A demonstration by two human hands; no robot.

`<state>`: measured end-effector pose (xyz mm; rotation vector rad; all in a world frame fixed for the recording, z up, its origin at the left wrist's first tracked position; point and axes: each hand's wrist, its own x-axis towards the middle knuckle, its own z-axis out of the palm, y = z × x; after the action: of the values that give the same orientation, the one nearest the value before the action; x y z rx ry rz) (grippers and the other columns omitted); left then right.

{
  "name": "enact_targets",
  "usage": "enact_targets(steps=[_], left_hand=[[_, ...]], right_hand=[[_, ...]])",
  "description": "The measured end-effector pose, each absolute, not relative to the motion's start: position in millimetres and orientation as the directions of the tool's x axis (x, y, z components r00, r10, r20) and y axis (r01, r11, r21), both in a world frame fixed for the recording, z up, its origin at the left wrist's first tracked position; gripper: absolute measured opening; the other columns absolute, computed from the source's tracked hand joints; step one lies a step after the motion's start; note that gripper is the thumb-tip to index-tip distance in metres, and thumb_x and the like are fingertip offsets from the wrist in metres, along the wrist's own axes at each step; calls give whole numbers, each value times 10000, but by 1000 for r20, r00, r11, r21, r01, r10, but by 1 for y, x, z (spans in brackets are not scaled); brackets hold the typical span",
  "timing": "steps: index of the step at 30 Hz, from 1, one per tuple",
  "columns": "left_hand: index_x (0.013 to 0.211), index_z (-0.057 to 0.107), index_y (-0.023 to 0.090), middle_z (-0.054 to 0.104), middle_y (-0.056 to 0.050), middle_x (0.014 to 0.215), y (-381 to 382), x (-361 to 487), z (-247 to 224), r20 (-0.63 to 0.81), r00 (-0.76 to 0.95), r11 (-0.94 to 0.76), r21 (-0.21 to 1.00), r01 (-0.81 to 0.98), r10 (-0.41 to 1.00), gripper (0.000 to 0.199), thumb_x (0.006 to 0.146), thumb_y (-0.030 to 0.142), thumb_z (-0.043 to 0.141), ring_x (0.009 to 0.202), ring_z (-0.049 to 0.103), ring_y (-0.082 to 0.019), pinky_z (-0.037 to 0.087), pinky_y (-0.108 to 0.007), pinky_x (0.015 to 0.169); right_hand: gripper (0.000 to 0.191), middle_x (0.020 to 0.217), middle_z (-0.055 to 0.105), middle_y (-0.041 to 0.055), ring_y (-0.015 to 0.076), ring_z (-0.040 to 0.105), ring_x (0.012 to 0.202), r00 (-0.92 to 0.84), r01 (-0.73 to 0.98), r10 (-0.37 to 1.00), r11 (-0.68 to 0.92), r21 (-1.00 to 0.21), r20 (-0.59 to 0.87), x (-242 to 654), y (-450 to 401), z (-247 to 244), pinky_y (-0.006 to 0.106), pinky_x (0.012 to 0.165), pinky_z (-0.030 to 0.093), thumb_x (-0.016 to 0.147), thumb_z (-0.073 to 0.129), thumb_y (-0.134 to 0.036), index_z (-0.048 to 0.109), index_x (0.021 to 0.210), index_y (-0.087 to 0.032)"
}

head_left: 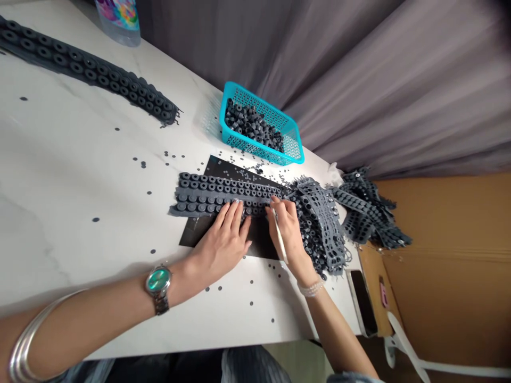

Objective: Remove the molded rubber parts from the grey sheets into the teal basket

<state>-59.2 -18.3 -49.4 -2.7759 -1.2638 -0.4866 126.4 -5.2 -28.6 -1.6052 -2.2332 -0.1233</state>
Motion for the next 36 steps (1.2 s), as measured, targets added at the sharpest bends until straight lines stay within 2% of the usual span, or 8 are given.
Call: enact_targets(steps=[3,7,13,20,24,29,32,36], left_hand=[[1327,565,28,463,-291,1439,-20,-59,-51,329,604,-658,76,749,726,571,909,416,532,1367,413,-393,326,-490,1140],[1325,534,-50,438,-324,1438,-20,-59,-53,364,602,-665,69,744,711,591,915,375,518,1359,419,-409,326,-501,1142],[1316,542,-52,469,-314,1418,-19,-60,-53,368,614,-675,51,736,698,559,922,342,496,1352,436,-398,342,-494,1137],[1284,580,-32,498,-307,1396,-19,-59,-52,377,610,-669,34,743,697,529,924,345,495,1341,450,-395,349,-492,1133],[1288,571,-45,484,-320,1401,-19,-59,-51,362,618,-672,31,740,698,509,930,304,476,1342,447,-395,356,-487,1130],[1281,574,-53,501,-321,1385,-19,-60,-50,346,623,-673,32,739,701,469,920,229,474,1344,446,-395,348,-495,1134],[1286,572,-51,502,-316,1388,-19,-60,-50,349,628,-674,14,738,695,475,914,228,474,1345,444,-396,354,-492,1131],[1288,569,-54,508,-310,1386,-19,-60,-49,357,631,-675,-1,738,689,478,911,222,466,1333,462,-392,362,-487,1127]], right_hand=[[255,1224,635,126,241,538,1054,-364,884,848,446,-144,386,125,-18,-26,409,855,542,964,476,-147,521,1209,-196],[224,1256,649,128,243,548,1063,-485,826,800,552,-117,352,116,-33,-26,398,827,534,943,519,-136,550,1157,-198],[203,1286,637,146,253,544,1098,-527,819,801,567,-81,284,113,-33,-29,409,851,520,950,511,-135,559,1145,-166],[235,1344,595,169,280,526,1153,-597,796,777,605,24,200,115,-28,-28,442,855,519,973,479,-170,557,1193,-144],[230,1331,593,204,284,528,1153,-655,752,735,656,65,175,118,-20,-25,435,868,538,964,471,-134,559,1175,-116],[255,1302,611,201,264,520,1177,-628,754,731,656,-21,266,129,-12,-24,441,897,555,963,456,-111,512,1210,-141],[255,1334,602,162,250,530,1155,-638,741,731,668,-62,243,131,-18,-22,428,886,561,962,486,-134,503,1211,-181],[224,1353,592,159,254,531,1146,-658,734,725,678,-44,205,128,-26,-20,430,894,554,960,506,-146,520,1182,-169]])
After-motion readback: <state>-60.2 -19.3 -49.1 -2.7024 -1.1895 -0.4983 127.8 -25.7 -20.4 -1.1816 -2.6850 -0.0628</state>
